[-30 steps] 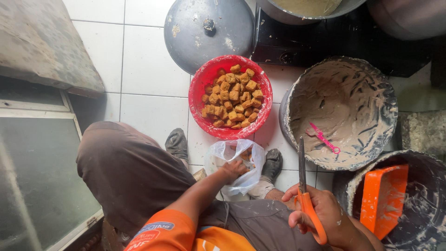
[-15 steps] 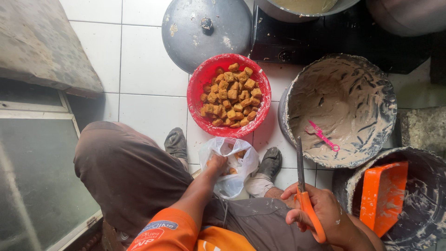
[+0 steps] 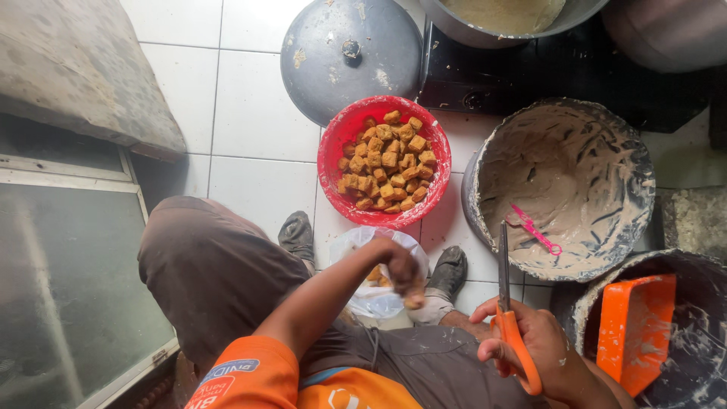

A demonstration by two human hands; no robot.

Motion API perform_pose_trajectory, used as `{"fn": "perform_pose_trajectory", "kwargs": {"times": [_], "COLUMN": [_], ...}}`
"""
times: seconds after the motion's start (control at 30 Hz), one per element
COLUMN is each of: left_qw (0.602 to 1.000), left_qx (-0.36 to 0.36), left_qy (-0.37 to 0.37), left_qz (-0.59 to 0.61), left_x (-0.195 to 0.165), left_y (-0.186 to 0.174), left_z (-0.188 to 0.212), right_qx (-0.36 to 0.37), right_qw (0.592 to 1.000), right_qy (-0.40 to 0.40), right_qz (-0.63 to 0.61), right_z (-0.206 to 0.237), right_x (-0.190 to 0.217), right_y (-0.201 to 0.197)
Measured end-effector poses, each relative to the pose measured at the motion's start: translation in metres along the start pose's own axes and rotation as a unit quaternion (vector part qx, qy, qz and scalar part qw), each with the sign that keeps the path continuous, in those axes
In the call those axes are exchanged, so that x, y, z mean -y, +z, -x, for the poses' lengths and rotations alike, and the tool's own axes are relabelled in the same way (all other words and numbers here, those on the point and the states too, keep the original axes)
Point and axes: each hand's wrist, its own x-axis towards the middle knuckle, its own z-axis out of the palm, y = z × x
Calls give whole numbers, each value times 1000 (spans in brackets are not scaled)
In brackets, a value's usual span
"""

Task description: The person sits on the floor and uses scissors to trim fried tofu cubes one at a time, placing the trimmed pieces into a red basin and scraps into a plastic bag. Near the end, they use a spatula to scrape batter from a large bowl and drop a tofu piece into a pot of batter.

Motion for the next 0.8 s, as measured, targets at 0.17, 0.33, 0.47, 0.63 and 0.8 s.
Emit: {"fn": "perform_pose_trajectory", "kwargs": {"times": [0.17, 0.33, 0.47, 0.63, 0.8], "left_qw": [856, 619, 577, 608, 682], "left_qx": [-195, -316, -302, -283, -247], "left_qy": [311, 395, 398, 429, 432], "left_qz": [365, 601, 646, 605, 535], "left_x": [-78, -124, -134, -140, -140], "left_y": [-32, -26, -16, -4, 9], "left_z": [45, 72, 79, 85, 78], "right_qx": [97, 284, 331, 368, 354], "right_qw": [989, 926, 914, 905, 895], "right_qy": [-82, -189, -213, -182, -237], "right_qz": [-81, -161, -99, -106, -135], "right_z": [-2, -7, -16, -18, -13], "right_x": [-14, -23, -28, -30, -35], "right_y": [-5, -7, -5, -9, -14]}}
